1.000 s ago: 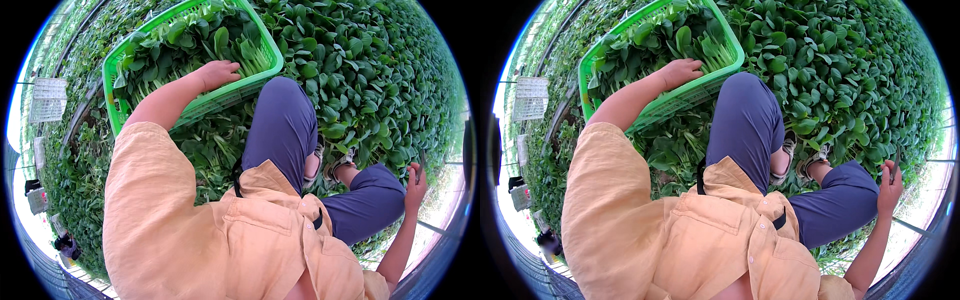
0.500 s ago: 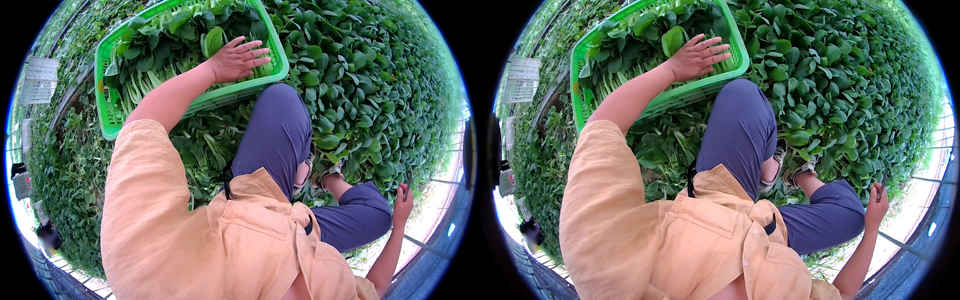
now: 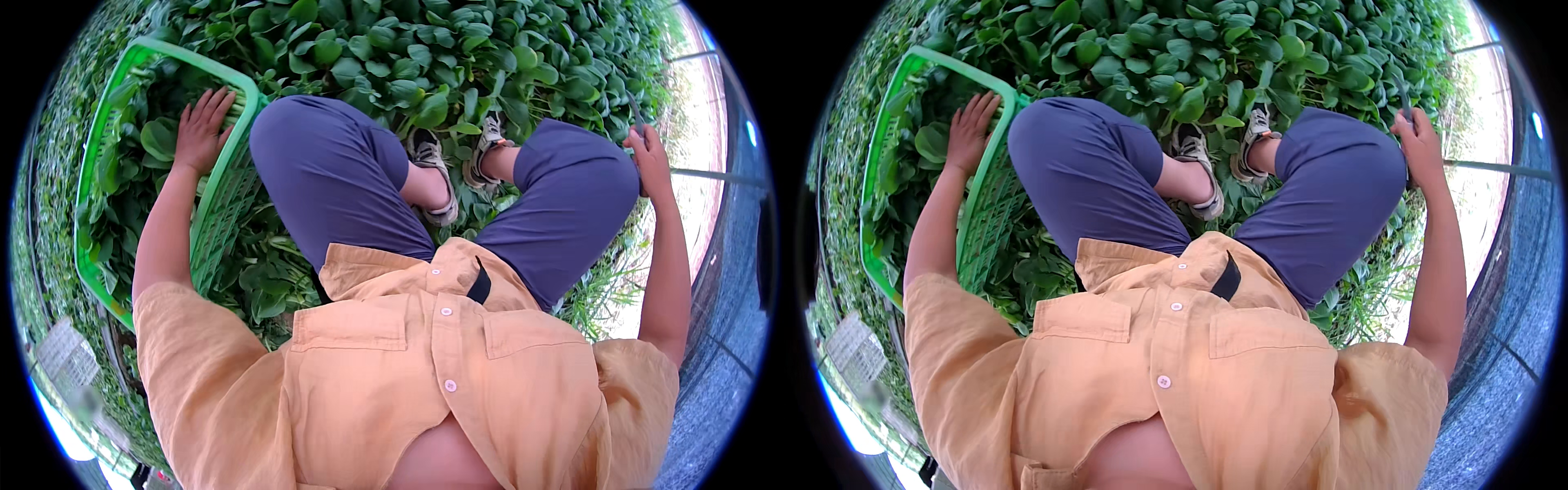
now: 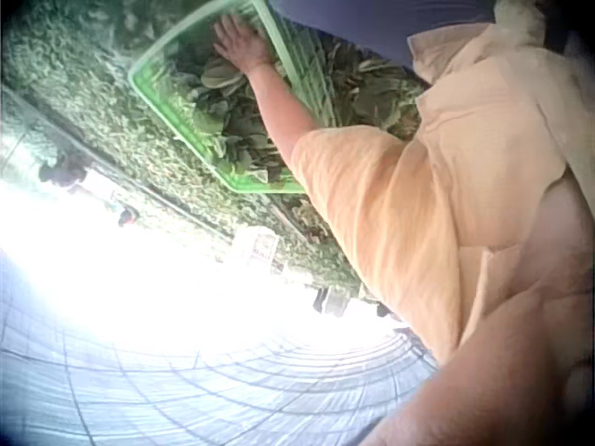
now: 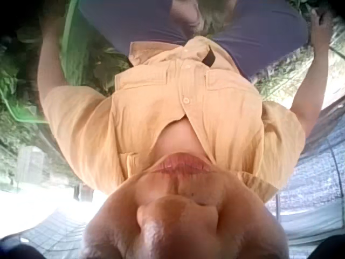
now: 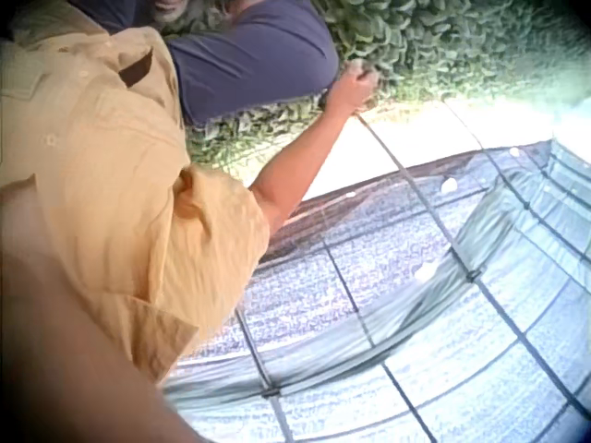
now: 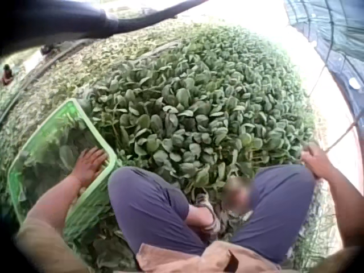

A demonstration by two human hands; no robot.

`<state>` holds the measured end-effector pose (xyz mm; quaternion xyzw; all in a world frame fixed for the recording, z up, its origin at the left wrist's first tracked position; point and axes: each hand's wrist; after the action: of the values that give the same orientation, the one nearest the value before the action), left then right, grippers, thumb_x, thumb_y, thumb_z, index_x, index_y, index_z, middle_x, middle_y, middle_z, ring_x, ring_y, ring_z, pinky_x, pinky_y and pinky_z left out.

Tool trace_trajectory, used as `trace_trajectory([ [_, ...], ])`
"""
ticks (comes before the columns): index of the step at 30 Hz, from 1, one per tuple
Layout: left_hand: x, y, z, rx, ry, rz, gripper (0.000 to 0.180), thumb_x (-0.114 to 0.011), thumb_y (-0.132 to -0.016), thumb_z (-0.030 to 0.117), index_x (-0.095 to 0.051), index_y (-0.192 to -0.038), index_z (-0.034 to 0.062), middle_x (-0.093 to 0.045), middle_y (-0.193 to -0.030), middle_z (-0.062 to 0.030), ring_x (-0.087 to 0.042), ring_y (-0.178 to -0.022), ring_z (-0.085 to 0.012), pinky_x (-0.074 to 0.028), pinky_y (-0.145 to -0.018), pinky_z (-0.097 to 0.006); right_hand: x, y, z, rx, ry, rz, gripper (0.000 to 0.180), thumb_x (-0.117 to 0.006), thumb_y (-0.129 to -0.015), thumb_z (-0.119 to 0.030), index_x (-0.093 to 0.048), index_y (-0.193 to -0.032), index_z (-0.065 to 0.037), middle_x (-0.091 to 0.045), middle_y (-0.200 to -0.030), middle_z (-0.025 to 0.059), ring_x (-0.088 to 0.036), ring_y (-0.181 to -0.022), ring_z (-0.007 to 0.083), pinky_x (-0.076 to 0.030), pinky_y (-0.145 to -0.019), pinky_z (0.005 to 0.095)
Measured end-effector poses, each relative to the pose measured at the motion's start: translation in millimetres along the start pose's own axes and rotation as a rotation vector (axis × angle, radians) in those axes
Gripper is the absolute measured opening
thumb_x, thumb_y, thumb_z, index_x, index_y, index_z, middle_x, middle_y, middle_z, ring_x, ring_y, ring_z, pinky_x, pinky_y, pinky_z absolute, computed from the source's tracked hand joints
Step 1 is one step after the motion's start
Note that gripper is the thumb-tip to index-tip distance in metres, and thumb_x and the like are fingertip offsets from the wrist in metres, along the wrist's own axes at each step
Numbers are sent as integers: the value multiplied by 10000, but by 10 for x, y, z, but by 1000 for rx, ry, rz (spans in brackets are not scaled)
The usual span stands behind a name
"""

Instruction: The person harvests leafy green vegetables by cutting them at the base with a knife and placing them into a green plastic basket. The person repeatedly selects bunches of vegetables, cuts them, and adds them to the basket, which gradually fills up.

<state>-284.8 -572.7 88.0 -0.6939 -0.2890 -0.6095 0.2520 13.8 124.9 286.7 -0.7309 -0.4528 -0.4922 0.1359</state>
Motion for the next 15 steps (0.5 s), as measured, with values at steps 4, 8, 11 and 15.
trace_trajectory([
  [4, 353, -35, 62, 55, 146, 161, 433, -565, -947, 269, -518, -1370, 193, -492, -1429, -23, -434, -1333, -247, -301, -1111, -467, -271, -40, 332, -77, -110, -254, 335, -552, -968, -283, -561, -1196, -38, -631, -1087, 79, -575, -946, 125, -450, -853, 267],
  [8, 895, -126, 519, 279, 516, 423, 302, -575, -939, 114, -621, -1236, 86, -615, -1258, -78, -557, -1179, -242, -412, -1019, -377, -628, -203, 571, -50, -357, -463, 357, -548, -962, -270, -573, -1237, -45, -621, -1153, 71, -575, -1047, 161, -444, -922, 285],
  [11, 1181, -225, 1075, 280, 594, 519, 305, -593, -923, 86, -613, -1227, 57, -612, -1245, -90, -552, -1177, -256, -415, -1017, -375, -809, -468, 454, 1, -310, -586, 366, -555, -944, -263, -578, -1241, -51, -625, -1151, 78, -579, -1052, 168, -450, -918, 304],
  [15, 1534, -566, 2097, 90, 695, 372, 336, -619, -879, 54, -603, -1213, 24, -599, -1247, -142, -562, -1166, -300, -430, -1008, -391, -1337, -1163, 621, 162, -24, -690, 396, -541, -904, -218, -554, -1261, -49, -634, -1110, 111, -589, -1017, 188, -457, -892, 335],
])
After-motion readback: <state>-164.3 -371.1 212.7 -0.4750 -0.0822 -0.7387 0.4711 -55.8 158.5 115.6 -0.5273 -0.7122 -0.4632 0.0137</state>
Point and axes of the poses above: each hand's wrist, its own y-axis away from the middle knuckle, its own x-axis out of the back of the hand, z = x × y
